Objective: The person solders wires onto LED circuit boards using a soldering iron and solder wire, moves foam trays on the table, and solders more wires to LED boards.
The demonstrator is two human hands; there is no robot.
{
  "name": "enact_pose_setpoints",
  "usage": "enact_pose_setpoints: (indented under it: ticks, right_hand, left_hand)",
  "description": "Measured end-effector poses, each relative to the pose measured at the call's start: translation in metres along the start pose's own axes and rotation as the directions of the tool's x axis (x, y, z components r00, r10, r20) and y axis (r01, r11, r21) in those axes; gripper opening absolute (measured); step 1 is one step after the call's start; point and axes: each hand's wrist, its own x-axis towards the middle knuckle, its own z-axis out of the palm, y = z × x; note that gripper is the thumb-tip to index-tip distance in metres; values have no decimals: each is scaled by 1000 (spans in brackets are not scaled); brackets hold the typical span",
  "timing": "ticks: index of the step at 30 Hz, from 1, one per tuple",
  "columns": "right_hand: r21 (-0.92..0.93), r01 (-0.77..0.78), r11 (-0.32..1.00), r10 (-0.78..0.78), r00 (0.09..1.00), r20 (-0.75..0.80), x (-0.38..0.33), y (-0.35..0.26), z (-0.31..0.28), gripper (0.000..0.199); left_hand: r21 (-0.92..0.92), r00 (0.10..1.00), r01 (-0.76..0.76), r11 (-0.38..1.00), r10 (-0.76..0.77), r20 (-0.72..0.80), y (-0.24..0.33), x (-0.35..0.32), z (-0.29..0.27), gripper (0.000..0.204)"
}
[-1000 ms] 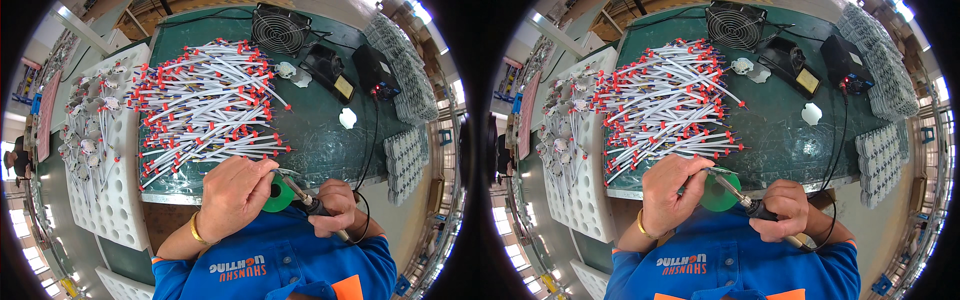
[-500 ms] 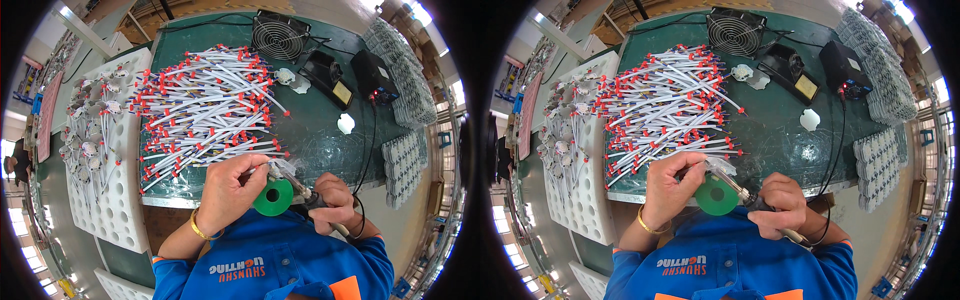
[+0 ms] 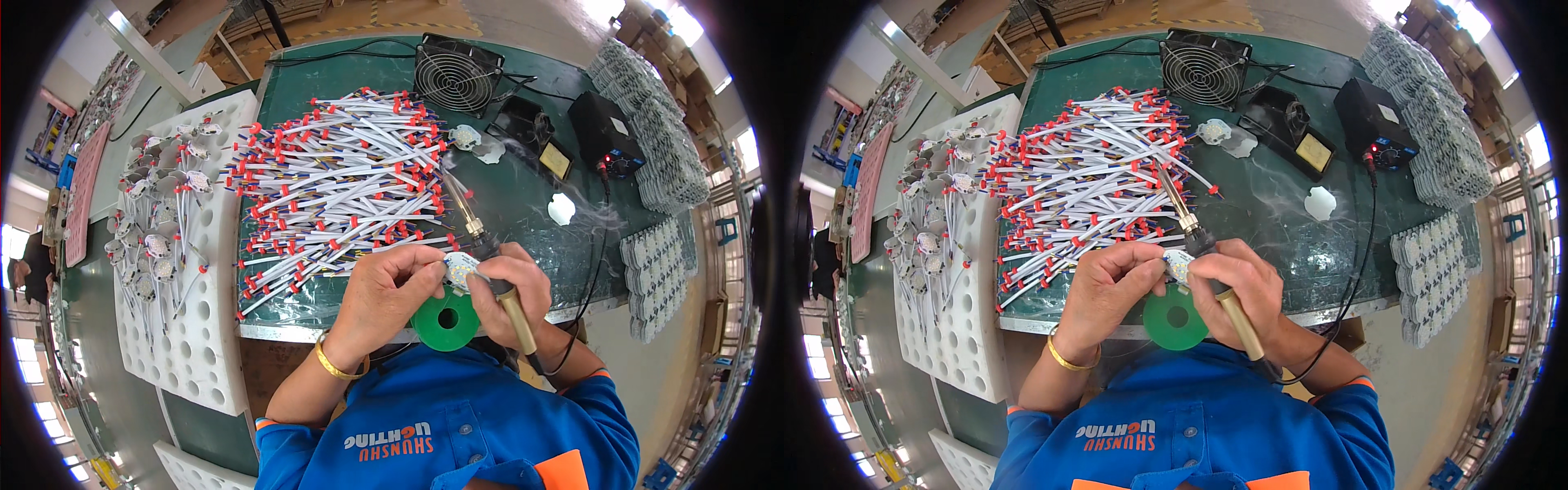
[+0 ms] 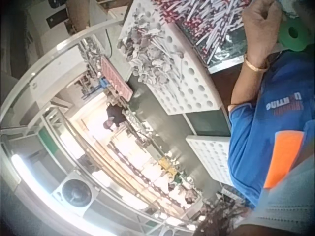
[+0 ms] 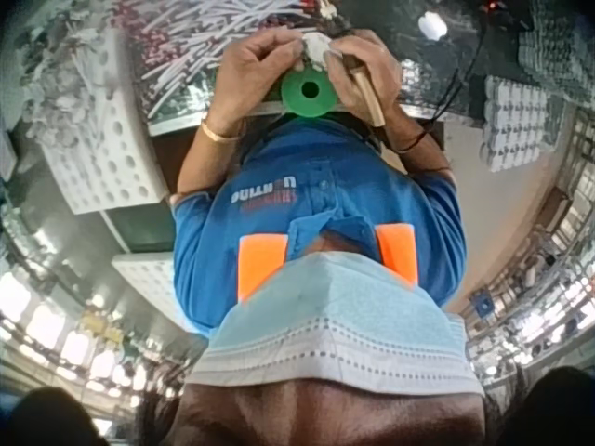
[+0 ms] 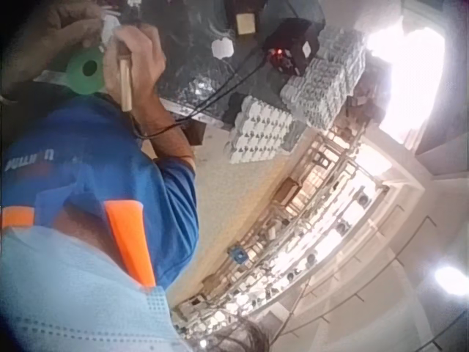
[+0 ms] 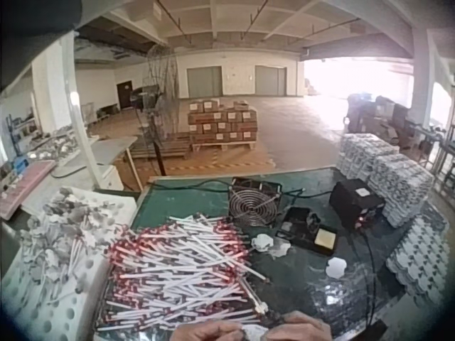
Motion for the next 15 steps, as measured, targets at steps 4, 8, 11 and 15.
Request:
enact_pose_setpoints:
  ticks: [4,8,11,15]
  right_hand:
    - [121,-84,989,72,993,97,6,2,-11,25]
    - [214,-165,963,141,982,126,5,-2,-14,23]
    - [287,-278,917,246,959,143,-3,4,-10,24]
    - [602,-447,662,444,880,166,-13,9,3,27]
  left_hand:
    - [-59,992,17,998,-9,126,7,6,-16,18]
    - [-139,963,-26,990,62,262,-4,12,-25,23]
    - [-73,958,-58,996,76,276,-7,16,-23,26]
    - [-50,940,-40,998,54,336,-5,23,-17,26]
